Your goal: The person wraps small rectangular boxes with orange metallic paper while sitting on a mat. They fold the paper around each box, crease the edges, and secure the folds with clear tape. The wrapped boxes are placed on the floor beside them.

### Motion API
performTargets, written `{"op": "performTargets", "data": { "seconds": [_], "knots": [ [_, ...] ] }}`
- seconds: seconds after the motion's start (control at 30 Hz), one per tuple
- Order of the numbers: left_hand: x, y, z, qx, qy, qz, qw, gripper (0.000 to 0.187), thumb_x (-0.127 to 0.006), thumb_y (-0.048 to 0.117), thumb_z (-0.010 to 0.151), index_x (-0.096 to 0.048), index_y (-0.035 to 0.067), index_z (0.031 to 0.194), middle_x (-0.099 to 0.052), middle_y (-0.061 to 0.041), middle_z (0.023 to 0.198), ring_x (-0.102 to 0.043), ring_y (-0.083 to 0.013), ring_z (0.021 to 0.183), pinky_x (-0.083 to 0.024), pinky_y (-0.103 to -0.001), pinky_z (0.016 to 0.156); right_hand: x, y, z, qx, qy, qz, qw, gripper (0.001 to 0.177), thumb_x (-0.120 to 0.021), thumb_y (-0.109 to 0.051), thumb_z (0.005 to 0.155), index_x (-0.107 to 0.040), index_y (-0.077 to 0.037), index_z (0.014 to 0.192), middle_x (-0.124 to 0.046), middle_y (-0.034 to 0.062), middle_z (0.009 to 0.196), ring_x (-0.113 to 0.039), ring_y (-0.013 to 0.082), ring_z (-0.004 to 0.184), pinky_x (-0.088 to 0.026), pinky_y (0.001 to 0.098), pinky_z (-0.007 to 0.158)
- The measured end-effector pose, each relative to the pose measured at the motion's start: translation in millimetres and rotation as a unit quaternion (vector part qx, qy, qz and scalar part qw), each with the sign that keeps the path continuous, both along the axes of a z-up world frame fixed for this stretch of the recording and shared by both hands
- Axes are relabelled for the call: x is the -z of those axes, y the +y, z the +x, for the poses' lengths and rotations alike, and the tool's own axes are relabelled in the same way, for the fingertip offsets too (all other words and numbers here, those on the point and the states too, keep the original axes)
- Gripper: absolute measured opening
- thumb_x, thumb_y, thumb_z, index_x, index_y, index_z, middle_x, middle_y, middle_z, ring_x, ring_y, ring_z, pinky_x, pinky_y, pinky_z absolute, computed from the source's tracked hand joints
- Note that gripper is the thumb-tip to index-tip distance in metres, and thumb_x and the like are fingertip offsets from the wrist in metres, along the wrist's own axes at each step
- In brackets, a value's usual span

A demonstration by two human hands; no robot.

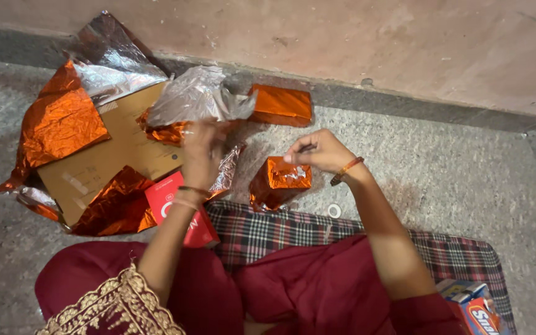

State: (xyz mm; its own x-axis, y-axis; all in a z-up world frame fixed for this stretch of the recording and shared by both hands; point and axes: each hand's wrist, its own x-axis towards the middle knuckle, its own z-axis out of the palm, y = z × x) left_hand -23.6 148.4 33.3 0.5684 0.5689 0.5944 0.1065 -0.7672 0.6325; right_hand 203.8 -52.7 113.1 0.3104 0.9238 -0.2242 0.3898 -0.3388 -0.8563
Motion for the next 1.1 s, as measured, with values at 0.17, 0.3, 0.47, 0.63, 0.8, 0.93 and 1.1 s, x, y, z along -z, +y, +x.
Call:
{"op": "performTargets", "data": {
  "seconds": [0.17,0.3,0.47,0.63,0.8,0.93,1.1],
  "knots": [
    [-4,-75,6,0.239,0.043,0.063,0.968,0.066,-0.073,0.035,0.089,-0.053,0.0,0.141,-0.053,-0.019,0.146,-0.048,-0.0393,0.138,-0.033,-0.05,0.118,23,-11,2,-0.027,0.121,-0.046,0.991,0.02,-0.076,-0.016,0.09,-0.078,0.001,0.101,-0.079,0.0063,0.093,-0.073,0.0109,0.085,-0.059,0.0258,0.08],
    [16,-91,9,0.232,0.062,0.083,0.967,0.065,-0.072,0.034,0.092,-0.053,0.002,0.145,-0.054,-0.016,0.15,-0.053,-0.035,0.136,-0.041,-0.044,0.117,42,-21,8,-0.011,0.151,-0.071,0.986,0.018,-0.073,-0.014,0.094,-0.076,0.002,0.102,-0.079,0.0062,0.095,-0.074,0.011,0.087,-0.059,0.0252,0.081],
    [38,-96,12,0.187,0.003,0.055,0.981,0.043,-0.074,0.024,0.092,-0.067,0.006,0.131,-0.063,-0.008,0.143,-0.067,-0.0296,0.122,-0.056,-0.038,0.099,60,-17,9,0.016,0.121,-0.042,0.992,0.016,-0.074,-0.013,0.093,-0.076,0.001,0.1,-0.078,0.0053,0.091,-0.072,0.0103,0.083,-0.058,0.0257,0.074],
    [41,-102,10,0.166,-0.018,0.006,0.986,0.029,-0.078,0.021,0.089,-0.073,0.006,0.113,-0.067,-0.008,0.13,-0.072,-0.0288,0.105,-0.06,-0.038,0.087,72,-10,2,0.019,0.006,-0.013,1.0,0.015,-0.077,-0.014,0.089,-0.077,0.001,0.095,-0.077,0.0049,0.083,-0.07,0.0086,0.074,-0.06,0.0241,0.068],
    [35,-102,6,0.169,-0.067,0.008,0.983,0.026,-0.079,0.018,0.088,-0.072,0.006,0.11,-0.07,-0.009,0.123,-0.073,-0.0288,0.107,-0.061,-0.036,0.088,69,-10,-11,0.054,-0.056,-0.014,0.997,0.015,-0.081,-0.015,0.087,-0.078,-0.001,0.09,-0.076,0.0027,0.077,-0.066,0.0066,0.068,-0.055,0.024,0.062],
    [34,-101,8,0.169,-0.046,-0.021,0.984,0.025,-0.081,0.022,0.088,-0.069,0.004,0.099,-0.071,-0.011,0.116,-0.074,-0.0284,0.1,-0.061,-0.037,0.083,58,-7,-25,0.09,-0.115,-0.023,0.989,0.014,-0.082,-0.017,0.083,-0.079,-0.005,0.089,-0.076,0.0011,0.076,-0.067,0.0055,0.066,-0.055,0.0238,0.062],
    [39,-100,10,0.154,0.065,-0.078,0.983,0.037,-0.082,0.031,0.089,-0.062,0.001,0.099,-0.072,-0.011,0.109,-0.072,-0.0266,0.083,-0.06,-0.037,0.076,44,-5,-41,0.118,-0.207,-0.036,0.971,0.02,-0.088,-0.025,0.077,-0.08,-0.009,0.086,-0.077,0.0031,0.075,-0.07,0.0104,0.065,-0.055,0.0272,0.063]
  ]
}}
